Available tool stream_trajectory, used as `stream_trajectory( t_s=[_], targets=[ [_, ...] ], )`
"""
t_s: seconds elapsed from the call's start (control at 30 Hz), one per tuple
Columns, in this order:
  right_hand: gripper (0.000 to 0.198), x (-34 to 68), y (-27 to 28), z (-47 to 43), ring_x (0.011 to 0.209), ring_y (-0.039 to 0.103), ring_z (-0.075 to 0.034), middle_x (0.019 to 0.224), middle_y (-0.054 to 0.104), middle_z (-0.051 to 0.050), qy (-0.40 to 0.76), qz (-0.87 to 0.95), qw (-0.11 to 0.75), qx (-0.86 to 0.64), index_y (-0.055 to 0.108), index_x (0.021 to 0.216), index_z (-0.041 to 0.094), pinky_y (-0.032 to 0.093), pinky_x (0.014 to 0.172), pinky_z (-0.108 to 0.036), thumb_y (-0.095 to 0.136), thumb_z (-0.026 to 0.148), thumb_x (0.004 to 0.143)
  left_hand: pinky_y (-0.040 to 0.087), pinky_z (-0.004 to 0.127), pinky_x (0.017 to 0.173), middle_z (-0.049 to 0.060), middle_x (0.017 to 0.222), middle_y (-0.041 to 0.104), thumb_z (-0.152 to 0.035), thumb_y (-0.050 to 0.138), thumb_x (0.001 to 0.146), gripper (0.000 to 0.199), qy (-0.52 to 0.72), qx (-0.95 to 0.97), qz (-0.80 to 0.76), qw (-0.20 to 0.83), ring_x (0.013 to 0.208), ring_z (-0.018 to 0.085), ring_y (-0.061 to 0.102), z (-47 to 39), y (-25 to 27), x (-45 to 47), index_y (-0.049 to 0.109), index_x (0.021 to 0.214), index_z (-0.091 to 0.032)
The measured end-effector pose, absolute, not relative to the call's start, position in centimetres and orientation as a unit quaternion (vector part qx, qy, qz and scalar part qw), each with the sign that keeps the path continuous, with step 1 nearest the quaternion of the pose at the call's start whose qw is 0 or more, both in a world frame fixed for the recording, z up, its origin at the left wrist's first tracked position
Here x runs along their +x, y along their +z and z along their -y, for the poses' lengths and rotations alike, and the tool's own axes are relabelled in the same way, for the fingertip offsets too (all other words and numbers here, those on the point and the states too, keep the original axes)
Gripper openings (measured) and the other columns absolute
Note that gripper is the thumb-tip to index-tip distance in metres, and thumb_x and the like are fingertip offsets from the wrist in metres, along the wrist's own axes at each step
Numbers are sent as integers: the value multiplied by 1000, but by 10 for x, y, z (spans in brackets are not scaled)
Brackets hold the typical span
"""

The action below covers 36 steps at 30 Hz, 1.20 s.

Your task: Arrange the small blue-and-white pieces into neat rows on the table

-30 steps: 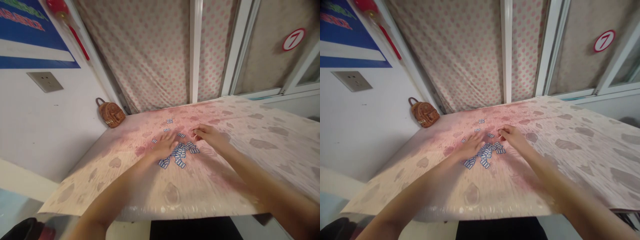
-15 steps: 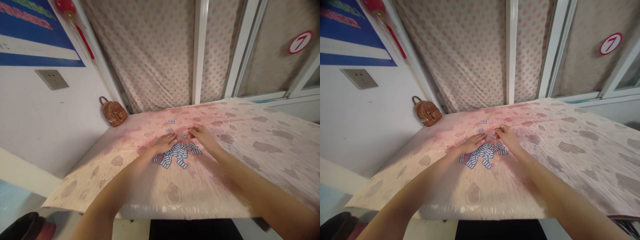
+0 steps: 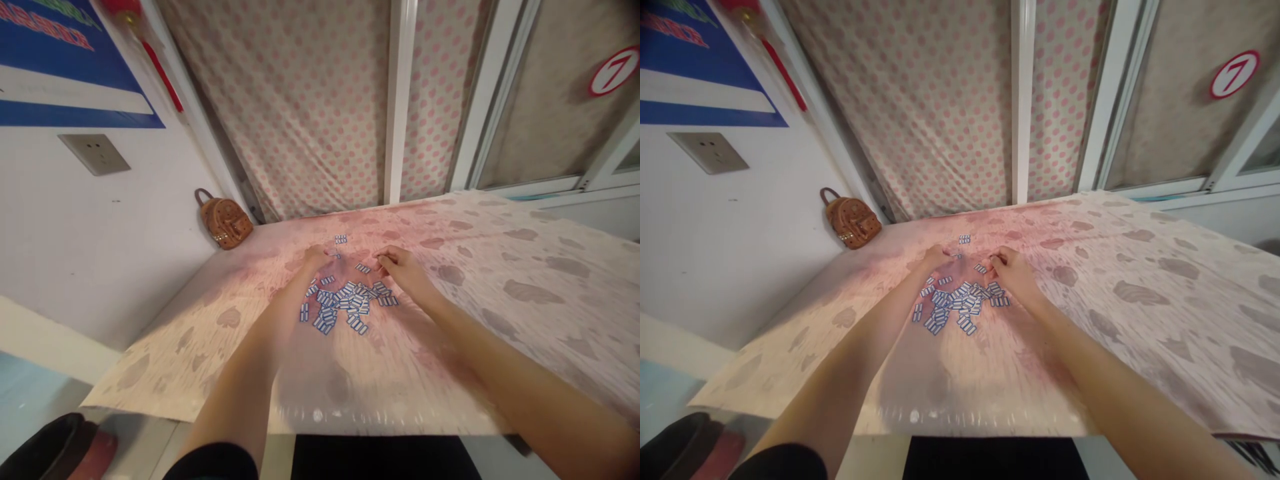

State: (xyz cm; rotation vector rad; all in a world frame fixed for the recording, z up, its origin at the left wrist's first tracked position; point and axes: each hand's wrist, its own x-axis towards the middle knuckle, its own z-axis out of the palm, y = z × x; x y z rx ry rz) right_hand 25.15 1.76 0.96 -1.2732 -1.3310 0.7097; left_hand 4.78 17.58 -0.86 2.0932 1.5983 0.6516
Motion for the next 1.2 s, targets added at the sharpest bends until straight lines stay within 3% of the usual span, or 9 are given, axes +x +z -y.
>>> stream_trajectory(
  t_s=[0.23,0.4,0.6,0.77,0.9,1.07,1.2],
  targets=[
    [15,256,6,-19,60,61,-14,71,65,-1,244,566,547,-565,61,86,20,45,61,-27,50,29,80,48,25,73,4,83,69,-15,69,72,17,291,744,-566,201,79,16,64,-161,2,55,66,89,-14],
    [20,257,4,-25,65,61,-15,75,67,-1,255,571,553,-551,64,87,21,45,64,-28,57,35,76,47,22,67,1,74,66,-16,73,71,19,325,784,-390,358,69,12,62,-123,21,73,64,88,-12],
    [21,255,6,-23,59,56,-15,60,62,0,278,608,529,-524,59,67,21,42,60,-29,59,41,72,47,23,68,3,75,69,-20,76,72,27,319,783,-300,442,69,12,64,-90,37,77,65,94,-11],
    [17,262,4,-28,59,56,-14,58,60,2,262,575,560,-536,57,67,22,45,61,-28,58,38,72,46,21,64,4,75,70,-17,69,75,14,362,740,-407,394,70,13,64,-97,32,39,68,88,-12],
    [17,274,4,-32,60,56,-13,63,61,1,261,533,593,-544,58,68,21,48,64,-28,61,38,71,46,23,62,4,72,70,-15,69,72,7,303,747,-443,393,69,15,64,-94,19,16,69,78,-12],
    [22,276,19,-32,64,58,-14,68,63,-1,272,488,613,-558,60,68,21,51,65,-28,67,41,69,45,24,64,3,77,71,-32,78,67,26,208,815,-406,357,72,16,63,-77,3,24,73,85,-15],
    [23,256,39,-36,63,58,-13,68,64,-2,294,499,599,-552,60,67,20,52,65,-28,69,42,70,44,23,65,2,86,71,-32,81,64,33,192,839,-408,306,76,15,62,-68,-2,37,72,92,-17]
  ],
)
